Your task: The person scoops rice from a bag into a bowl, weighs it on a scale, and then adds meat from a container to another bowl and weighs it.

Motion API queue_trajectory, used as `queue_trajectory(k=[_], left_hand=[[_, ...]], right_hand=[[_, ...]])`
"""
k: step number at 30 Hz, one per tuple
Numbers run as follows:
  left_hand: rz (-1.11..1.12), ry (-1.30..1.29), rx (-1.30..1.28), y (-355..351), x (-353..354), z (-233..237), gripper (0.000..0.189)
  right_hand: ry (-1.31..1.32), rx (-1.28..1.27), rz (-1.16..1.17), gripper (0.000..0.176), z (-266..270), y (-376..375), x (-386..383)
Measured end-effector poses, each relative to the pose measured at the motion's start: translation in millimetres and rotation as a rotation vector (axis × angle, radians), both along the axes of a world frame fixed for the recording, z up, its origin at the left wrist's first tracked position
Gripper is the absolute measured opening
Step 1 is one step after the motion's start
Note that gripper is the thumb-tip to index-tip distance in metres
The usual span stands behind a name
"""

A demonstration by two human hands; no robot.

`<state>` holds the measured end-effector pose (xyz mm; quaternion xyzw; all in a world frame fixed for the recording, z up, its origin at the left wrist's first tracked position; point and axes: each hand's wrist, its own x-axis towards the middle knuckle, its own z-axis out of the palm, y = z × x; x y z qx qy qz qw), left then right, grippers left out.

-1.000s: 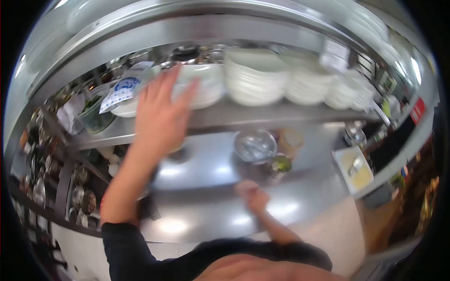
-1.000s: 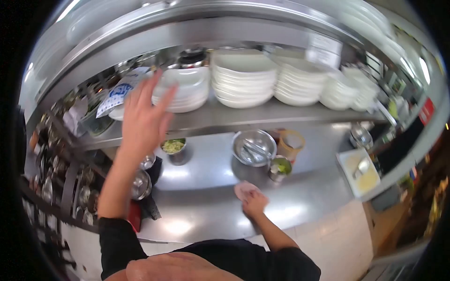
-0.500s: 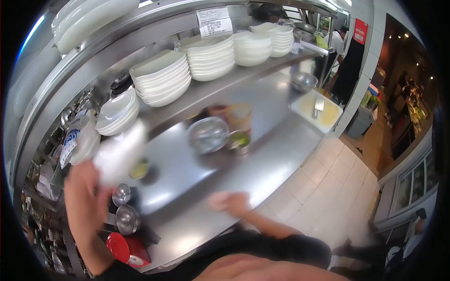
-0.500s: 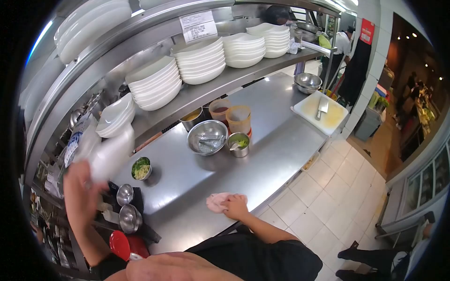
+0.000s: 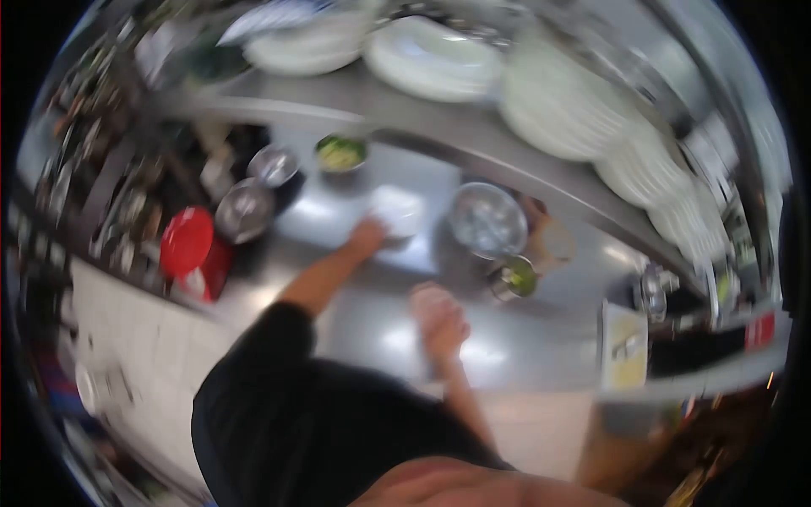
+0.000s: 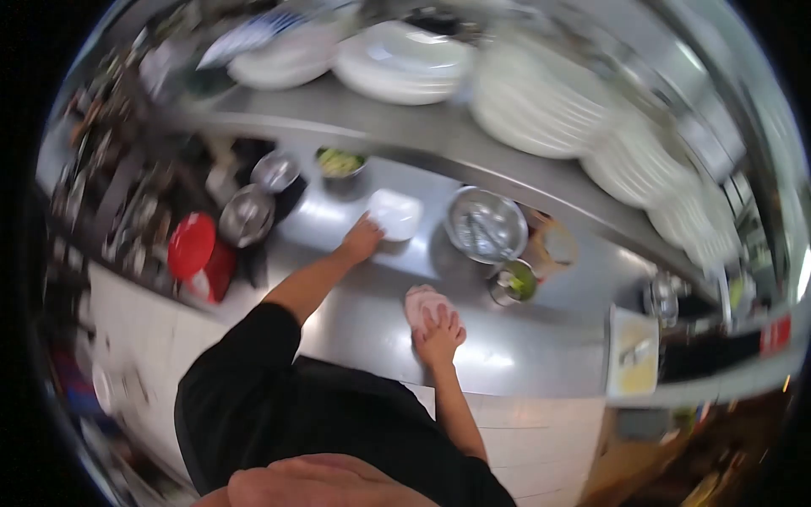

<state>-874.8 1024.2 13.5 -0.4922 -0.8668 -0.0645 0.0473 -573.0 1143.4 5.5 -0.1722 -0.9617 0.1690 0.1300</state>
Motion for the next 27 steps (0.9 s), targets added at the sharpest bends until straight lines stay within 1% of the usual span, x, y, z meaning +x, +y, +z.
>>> queue_trajectory(k=[2, 3, 4, 5, 6, 7, 8, 9, 10, 11, 12, 13, 14, 15, 16, 17, 18, 19, 20, 21, 22, 23, 24, 25, 26, 27], left_hand=[[0.106, 0.186, 0.316, 5, 8, 1, 0.034], [0.135, 0.114, 0.484, 0, 15, 1, 0.034], [0.148, 0.052, 0.655, -8, 24, 5, 0.034], [0.346, -0.274, 0.808, -16, 36, 12, 0.032], [0.412, -0.419, 0.979, -30, 25, -43, 0.033], [0.453, -0.577, 1.143, -60, 31, -30, 0.034], [0.636, -1.450, 1.555, -105, 45, -17, 0.049], [0.727, -1.615, 1.814, -139, 46, 7, 0.076], [0.722, -1.815, 1.953, -181, 28, 1, 0.105], [0.854, -1.805, 1.989, -211, 6, -1, 0.122], [0.954, -1.945, 2.053, -223, -4, 23, 0.056], [0.890, -1.898, 2.097, -239, -23, 8, 0.048], [0.814, -1.837, 2.121, -250, -43, -6, 0.035], [0.790, -1.805, 2.059, -270, -75, -45, 0.032], [0.755, -1.765, 2.019, -281, -105, -77, 0.030], [0.480, -1.127, 1.596, -283, -109, -86, 0.032], [0.191, -0.511, 1.159, -279, -101, -91, 0.035], [0.290, -1.138, 1.610, -268, -79, -54, 0.033], [0.435, -1.828, 1.969, -258, -47, 2, 0.030], [0.418, -1.852, 1.920, -259, -32, 18, 0.030], [0.311, -1.984, 1.903, -262, -19, 27, 0.039], [0.218, -2.104, 1.887, -266, -1, 37, 0.049], [0.227, -2.123, 1.859, -268, 19, 46, 0.049], [0.256, -1.714, 1.416, -268, 38, 56, 0.053], [0.250, -1.283, 0.995, -269, 45, 61, 0.057], [0.132, -1.229, 0.834, -276, 41, 44, 0.057]], right_hand=[[-0.120, 0.045, -0.149, 0.053, 10, -4, -9], [-0.272, 0.021, -0.170, 0.057, 5, 0, -11], [-0.289, 0.018, -0.144, 0.057, 4, 0, -12], [-0.326, -0.008, -0.180, 0.058, 5, 2, -15], [-0.350, -0.032, -0.231, 0.059, 8, 3, -22], [-0.359, 0.028, -0.252, 0.059, 6, 2, -28], [-0.341, 0.022, -0.313, 0.059, 2, 0, -37], [-0.201, -0.005, -0.223, 0.059, -1, -5, -53], [-0.056, -0.019, -0.157, 0.058, -6, -11, -68], [0.242, 0.113, -0.020, 0.058, -12, -24, -94], [0.136, 0.191, -0.091, 0.047, -18, -53, -108], [0.375, 0.096, 0.003, 0.036, 5, -84, -127], [0.317, -0.002, 0.031, 0.031, -25, -113, -147], [0.372, -0.001, 0.065, 0.030, -30, -145, -161], [0.251, -0.051, 0.210, 0.031, -27, -170, -161], [0.128, -0.108, 0.368, 0.032, -20, -190, -166], [0.154, -0.112, 0.299, 0.032, -10, -202, -169], [0.205, -0.355, 0.243, 0.033, 0, -217, -169], [0.263, -0.596, 0.196, 0.035, 6, -230, -172], [0.400, -0.923, 0.252, 0.038, -26, -229, -184], [0.419, -0.925, 0.220, 0.038, -37, -225, -178], [0.512, -0.540, 0.202, 0.038, -42, -213, -161], [0.576, -0.142, 0.181, 0.039, -43, -209, -146], [0.576, -0.138, 0.162, 0.039, -41, -209, -135], [0.478, -0.491, 0.078, 0.038, -37, -210, -128], [0.363, -0.835, 0.002, 0.037, -31, -204, -121]])
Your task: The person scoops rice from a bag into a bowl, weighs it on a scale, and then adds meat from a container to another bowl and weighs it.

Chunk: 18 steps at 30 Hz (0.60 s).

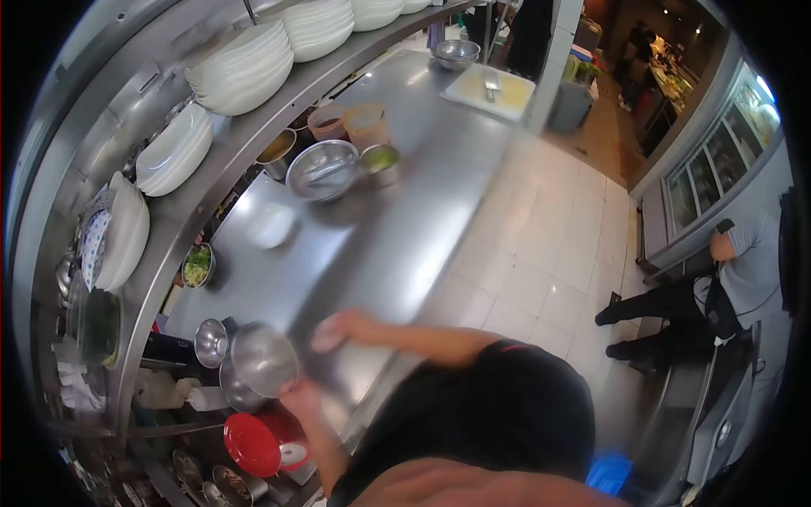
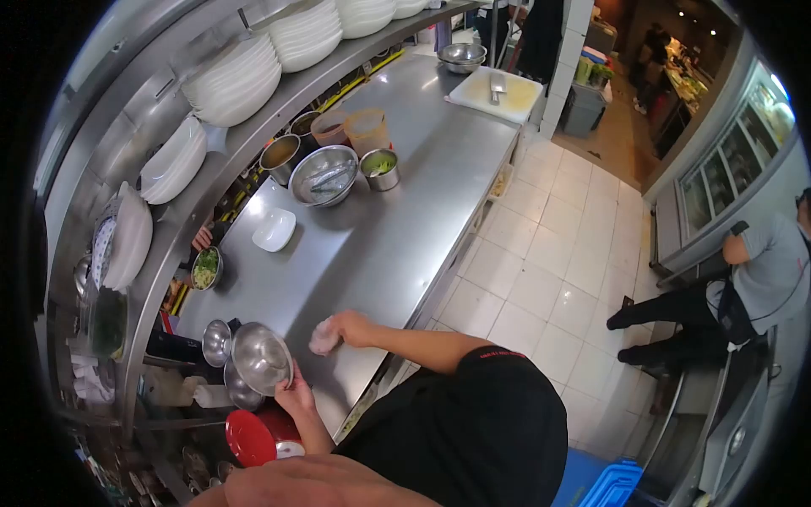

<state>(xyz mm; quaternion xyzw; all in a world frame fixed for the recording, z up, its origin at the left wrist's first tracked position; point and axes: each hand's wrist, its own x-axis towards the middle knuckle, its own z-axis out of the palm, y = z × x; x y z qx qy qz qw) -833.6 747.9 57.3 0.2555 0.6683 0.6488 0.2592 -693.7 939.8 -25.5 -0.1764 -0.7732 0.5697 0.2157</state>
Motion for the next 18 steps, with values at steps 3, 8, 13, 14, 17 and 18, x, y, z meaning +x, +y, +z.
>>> queue_trajectory(k=[3, 8, 13, 14, 17, 18], left_hand=[[0.199, -0.581, 0.207, 4, 7, -26, 0.056], [-0.011, -0.139, 0.325, 43, 91, 3, 0.048], [-0.231, 0.107, 0.045, 63, 123, 22, 0.050], [-0.223, -0.063, 0.130, 63, 144, 39, 0.047], [-0.521, 0.113, -0.113, 65, 162, 90, 0.043], [-0.539, 0.138, -0.196, 65, 172, 102, 0.039]], right_hand=[[0.347, 0.003, -0.297, 0.036, 55, 1, 27], [0.057, 0.794, -0.352, 0.051, 121, -43, 53], [-0.156, 0.739, -0.014, 0.061, 88, -43, 79], [-0.094, 0.573, 0.106, 0.059, 82, -42, 95], [-0.010, 0.719, 0.389, 0.058, 67, -37, 146], [0.019, 0.596, 0.407, 0.056, 72, -38, 167]])
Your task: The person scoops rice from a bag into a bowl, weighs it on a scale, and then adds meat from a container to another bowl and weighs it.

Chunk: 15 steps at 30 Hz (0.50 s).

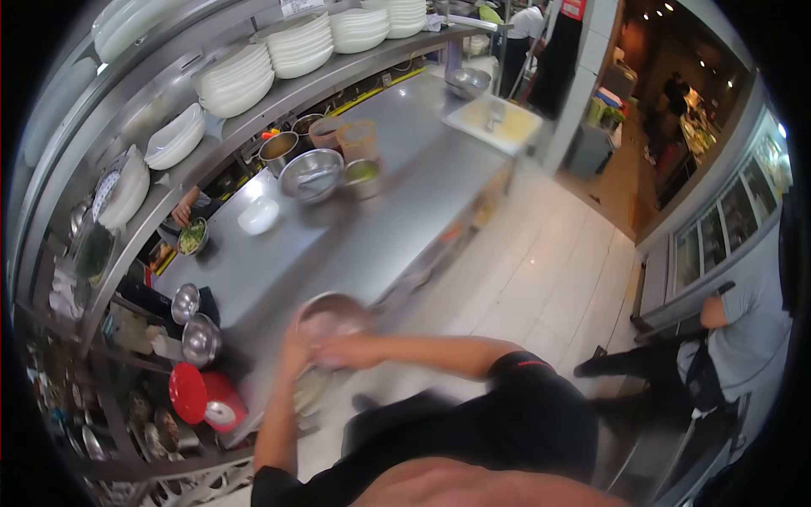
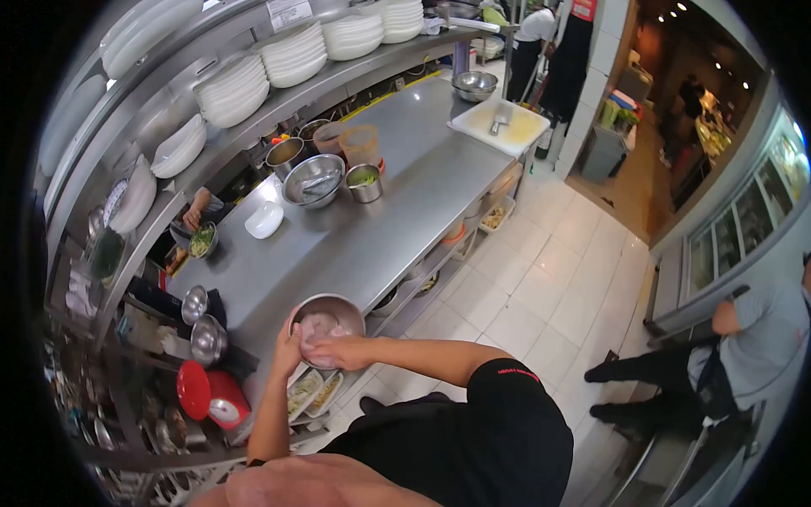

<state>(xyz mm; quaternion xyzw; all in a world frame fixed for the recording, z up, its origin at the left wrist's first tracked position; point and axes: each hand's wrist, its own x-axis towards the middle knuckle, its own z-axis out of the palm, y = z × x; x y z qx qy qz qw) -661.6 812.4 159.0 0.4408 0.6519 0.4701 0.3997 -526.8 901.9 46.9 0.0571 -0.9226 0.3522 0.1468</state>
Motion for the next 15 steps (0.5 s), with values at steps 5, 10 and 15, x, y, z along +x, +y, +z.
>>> queue_trajectory(k=[5, 10, 15], left_hand=[[0.039, 0.575, -0.173, -14, 5, -22, 0.040], [0.435, -0.073, 0.099, -37, 62, -43, 0.046], [0.260, 0.435, -0.092, -126, -17, -108, 0.050]], right_hand=[[-0.467, -0.117, 0.350, 0.044, 47, 40, 48], [0.125, -0.096, -0.373, 0.054, 22, -23, -1], [0.150, -0.482, 0.100, 0.051, 38, -78, -2]])
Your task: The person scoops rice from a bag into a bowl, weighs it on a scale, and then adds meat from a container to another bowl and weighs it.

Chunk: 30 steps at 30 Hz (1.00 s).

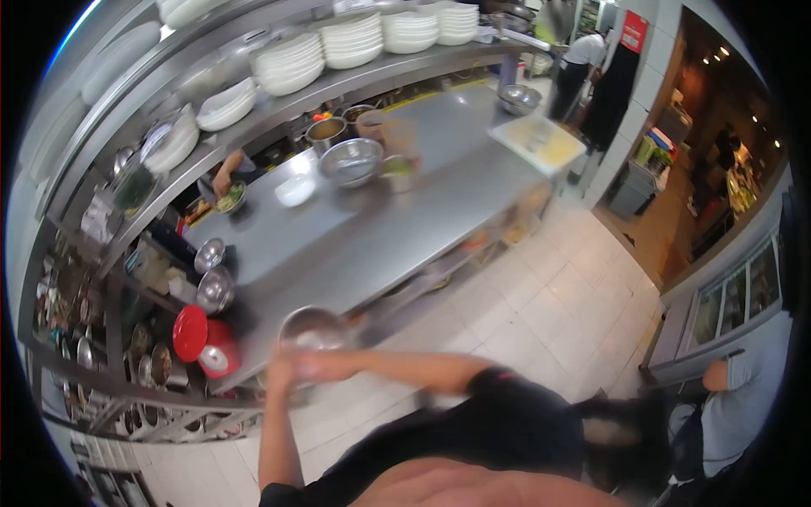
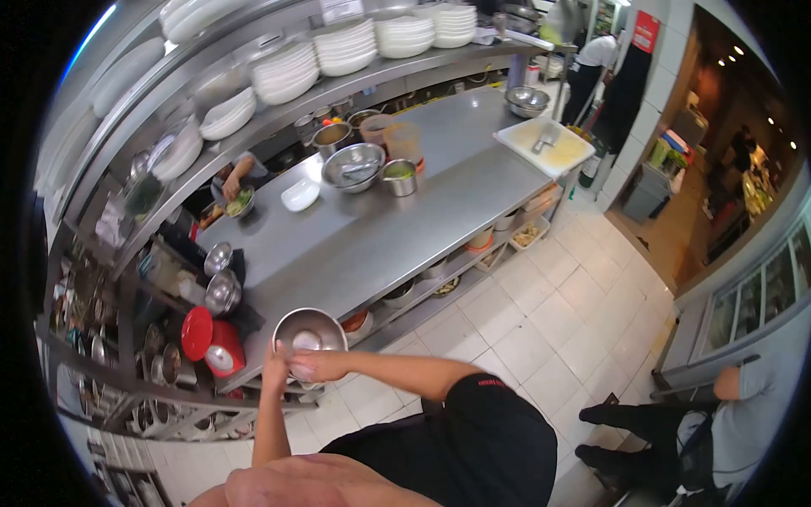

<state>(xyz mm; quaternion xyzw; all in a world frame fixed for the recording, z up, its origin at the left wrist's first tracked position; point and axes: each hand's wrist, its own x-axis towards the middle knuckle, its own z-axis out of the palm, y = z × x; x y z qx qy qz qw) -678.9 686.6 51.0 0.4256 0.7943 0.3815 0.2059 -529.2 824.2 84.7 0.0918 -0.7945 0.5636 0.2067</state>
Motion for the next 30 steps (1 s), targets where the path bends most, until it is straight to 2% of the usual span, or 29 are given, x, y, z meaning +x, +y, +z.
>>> queue_trajectory(k=[2, 3, 4, 5, 6, 7, 8, 9, 10, 11, 12, 13, 14, 15, 16, 17, 18, 20, 22, 23, 24, 25, 26, 27, 28, 29, 30], left_hand=[[0.051, 0.398, -0.206, -33, 20, 64, 0.046], [0.070, 0.398, -0.204, -52, 29, 87, 0.046], [0.223, 0.322, -0.272, -74, 37, 107, 0.046], [0.375, 0.240, -0.337, -92, 40, 114, 0.046], [0.338, 0.538, -0.365, -144, 10, 64, 0.052], [0.509, 0.181, -0.122, -165, 8, 58, 0.051], [0.673, -0.184, 0.125, -187, 14, 53, 0.049], [0.669, -0.299, 0.186, -193, 29, 59, 0.047], [0.686, -0.421, 0.253, -189, 41, 69, 0.045], [0.638, -0.350, 0.292, -193, 44, 54, 0.045], [0.610, -0.279, 0.313, -204, 41, 39, 0.047], [0.663, -0.360, 0.548, -188, 55, 85, 0.044], [0.693, -0.154, 0.336, -209, 45, 86, 0.040], [0.723, -0.180, 0.356, -234, 31, 61, 0.038], [0.760, -0.341, 0.415, -250, 34, 62, 0.038], [0.788, -0.171, 0.386, -269, 29, 52, 0.039], [0.794, -0.176, 0.276, -279, 29, 75, 0.039], [0.816, -0.179, 0.323, -303, 17, 55, 0.039], [0.795, -0.013, 0.318, -324, 1, 24, 0.048], [0.829, -0.020, 0.319, -338, -5, 16, 0.048], [0.875, 0.022, 0.203, -352, -13, 11, 0.052], [0.913, 0.065, 0.091, -362, -24, 3, 0.057], [0.942, 0.083, -0.090, -386, -38, -30, 0.061], [0.970, 0.083, -0.269, -423, -49, -71, 0.065], [1.006, -0.017, -0.377, -460, -49, -98, 0.067], [1.073, -0.084, -0.497, -491, -38, -104, 0.068], [1.172, -0.145, -0.586, -520, -26, -107, 0.069]], right_hand=[[-0.441, 0.451, 0.768, 0.044, -2, 9, -24], [-0.567, 0.589, 0.903, 0.039, 21, 11, -28], [-0.561, 0.596, 0.915, 0.039, 31, 20, -39], [-0.721, 0.500, 0.924, 0.039, 38, 29, -51], [-0.881, 0.401, 0.929, 0.039, 44, 30, -63], [-0.888, 0.416, 0.947, 0.039, 49, 26, -74], [-0.575, 0.246, 0.924, 0.029, 50, 13, -83], [-0.276, 0.068, 0.897, 0.024, 49, -6, -93], [0.040, 0.285, 0.757, 0.024, 49, -40, -106], [0.352, 0.452, 0.633, 0.023, 43, -89, -109], [0.125, 0.785, 0.456, 0.052, 34, -131, -95], [-0.110, 0.943, 0.186, 0.055, -33, -192, -112], [-0.131, 0.915, 0.311, 0.055, 15, -212, -104], [-0.665, 0.751, 0.211, 0.061, 71, -227, -95], [-0.355, 0.802, 0.225, 0.060, 12, -247, -92], [-0.027, 0.816, 0.206, 0.058, -38, -264, -95], [-0.032, 0.807, 0.229, 0.058, -39, -279, -100], [-0.220, 0.387, 0.661, 0.050, -30, -288, -107], [-0.450, 0.199, 0.669, 0.044, -22, -295, -112], [-0.534, 0.107, 0.730, 0.044, -6, -287, -112], [-0.612, 0.010, 0.780, 0.045, 17, -274, -113], [-0.651, 0.081, 0.610, 0.044, 35, -256, -109], [-0.645, 0.050, 0.460, 0.044, 45, -232, -107], [-0.688, 0.141, 0.247, 0.044, 70, -210, -107], [-0.691, 0.010, 0.088, 0.043, 69, -175, -109], [-0.691, 0.147, -0.113, 0.043, 82, -149, -118], [-0.457, 0.329, -0.200, 0.040, 44, -88, -133]])
